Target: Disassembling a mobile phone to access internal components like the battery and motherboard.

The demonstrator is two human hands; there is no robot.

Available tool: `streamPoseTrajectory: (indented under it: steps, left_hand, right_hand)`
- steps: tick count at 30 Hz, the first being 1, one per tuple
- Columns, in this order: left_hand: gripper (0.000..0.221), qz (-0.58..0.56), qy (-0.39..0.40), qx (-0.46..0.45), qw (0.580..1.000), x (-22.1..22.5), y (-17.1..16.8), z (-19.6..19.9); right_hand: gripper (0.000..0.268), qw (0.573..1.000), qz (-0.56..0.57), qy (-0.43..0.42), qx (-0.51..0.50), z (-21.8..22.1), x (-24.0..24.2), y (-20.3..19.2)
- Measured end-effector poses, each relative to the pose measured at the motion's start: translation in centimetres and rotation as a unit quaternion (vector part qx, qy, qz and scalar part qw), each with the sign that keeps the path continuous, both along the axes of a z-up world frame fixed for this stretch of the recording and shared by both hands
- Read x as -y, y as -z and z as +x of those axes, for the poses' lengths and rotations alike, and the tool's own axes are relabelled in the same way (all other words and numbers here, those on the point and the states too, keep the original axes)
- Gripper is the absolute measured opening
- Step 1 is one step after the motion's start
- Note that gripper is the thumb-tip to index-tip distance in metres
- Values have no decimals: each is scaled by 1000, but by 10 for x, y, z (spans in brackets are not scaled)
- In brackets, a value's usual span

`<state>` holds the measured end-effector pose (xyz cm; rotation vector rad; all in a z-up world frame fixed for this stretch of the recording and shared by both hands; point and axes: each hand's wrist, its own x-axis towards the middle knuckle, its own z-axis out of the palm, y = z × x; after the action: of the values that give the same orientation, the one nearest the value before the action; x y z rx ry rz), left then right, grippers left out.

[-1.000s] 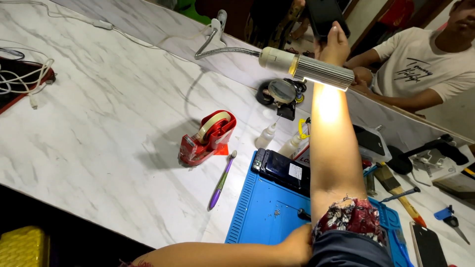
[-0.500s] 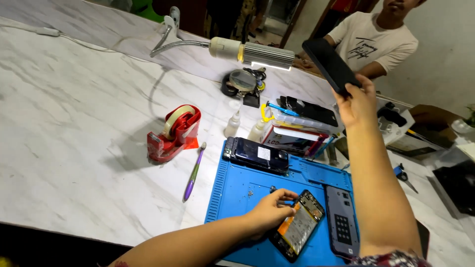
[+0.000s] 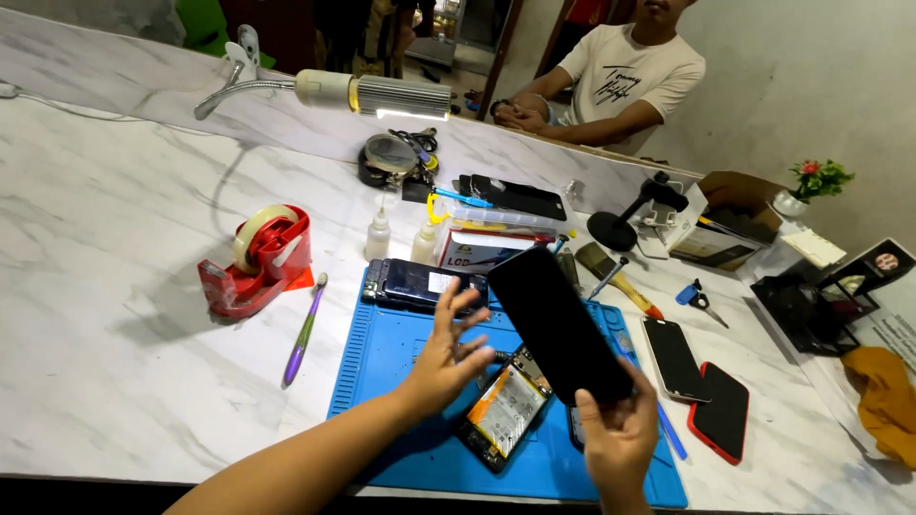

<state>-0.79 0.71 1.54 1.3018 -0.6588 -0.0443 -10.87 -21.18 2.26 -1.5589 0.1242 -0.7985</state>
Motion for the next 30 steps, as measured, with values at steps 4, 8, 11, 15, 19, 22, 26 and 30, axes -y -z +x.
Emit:
streamPoseTrajectory:
  steps: [4, 8, 11, 15, 19, 22, 26, 30]
  left_hand:
    - [129, 211, -350, 474, 780, -2, 26, 13]
    - [109, 221, -373, 473, 767, -10, 26, 23]
    - [109, 209, -396, 496, 744, -16, 29, 31]
    - [95, 151, -404, 518, 738, -13, 31, 32]
    - [111, 27, -287, 436, 852, -10, -11, 8]
    - [118, -126, 12, 148, 981, -16, -16, -9]
    - [106, -236, 123, -39, 963, -6, 0, -5]
    - [113, -243, 161, -97, 952, -11, -9, -7]
  right_hand:
    - [40, 864, -438, 103, 226, -16, -28, 9]
    - [31, 826, -476, -18, 301, -12, -24, 23]
    - [25, 837, -455, -48, 301, -17, -28, 31]
    - [21, 833, -469, -51, 288, -22, -24, 35]
    - [27, 868, -414, -135, 237, -31, -19, 30]
    - [34, 925, -307, -46, 220, -24, -36, 40]
    - [36, 929, -315, -24, 191, -26, -49, 33]
    - [45, 930, -316, -74, 174, -30, -37, 39]
